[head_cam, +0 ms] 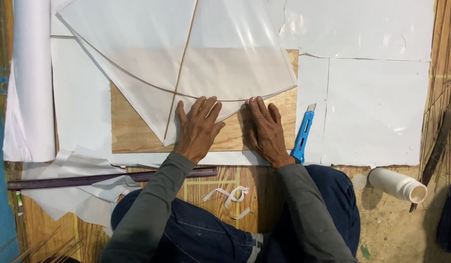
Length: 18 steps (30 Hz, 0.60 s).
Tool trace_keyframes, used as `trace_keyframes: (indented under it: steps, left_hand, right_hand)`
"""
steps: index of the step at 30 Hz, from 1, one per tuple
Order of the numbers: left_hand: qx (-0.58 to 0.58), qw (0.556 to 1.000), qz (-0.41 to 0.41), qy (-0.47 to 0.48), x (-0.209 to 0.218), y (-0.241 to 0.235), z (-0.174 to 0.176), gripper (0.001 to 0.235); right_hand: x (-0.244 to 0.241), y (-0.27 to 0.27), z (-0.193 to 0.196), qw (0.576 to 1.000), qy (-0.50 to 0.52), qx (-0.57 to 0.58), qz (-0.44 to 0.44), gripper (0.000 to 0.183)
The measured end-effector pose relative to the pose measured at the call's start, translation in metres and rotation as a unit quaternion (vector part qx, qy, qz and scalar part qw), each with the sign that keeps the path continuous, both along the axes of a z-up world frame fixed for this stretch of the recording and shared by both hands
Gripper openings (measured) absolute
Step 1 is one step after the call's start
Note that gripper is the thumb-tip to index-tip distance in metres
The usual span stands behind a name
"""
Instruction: The person applies glue to the edges of a white kite frame and presses the material to secure it. They smooth the surface and trim excess material with a utility knife.
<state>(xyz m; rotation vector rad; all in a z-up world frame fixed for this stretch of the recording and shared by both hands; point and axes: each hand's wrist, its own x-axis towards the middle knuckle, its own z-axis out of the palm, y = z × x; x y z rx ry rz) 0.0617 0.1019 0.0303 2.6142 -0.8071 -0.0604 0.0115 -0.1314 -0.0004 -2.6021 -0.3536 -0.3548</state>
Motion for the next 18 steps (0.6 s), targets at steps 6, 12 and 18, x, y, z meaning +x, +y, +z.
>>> trace_keyframes:
  steps: [6, 12, 18]
  left_hand:
    - [-0.017, 1.0, 0.02, -0.001, 0.001, -0.003, 0.0, 0.032]
    - [-0.023, 0.999, 0.031, 0.009, -0.002, -0.003, -0.009, 0.032]
    - [-0.027, 0.999, 0.039, 0.024, -0.002, -0.004, -0.006, 0.031]
  right_hand:
    - [-0.011, 0.007, 0.003, 1.0, -0.016, -0.012, -0.005, 0.066]
    - [-0.014, 0.02, 0.0, 0.999, -0.002, -0.053, 0.008, 0.061]
    - [-0.014, 0.024, -0.001, 0.997, 0.001, -0.074, -0.002, 0.058]
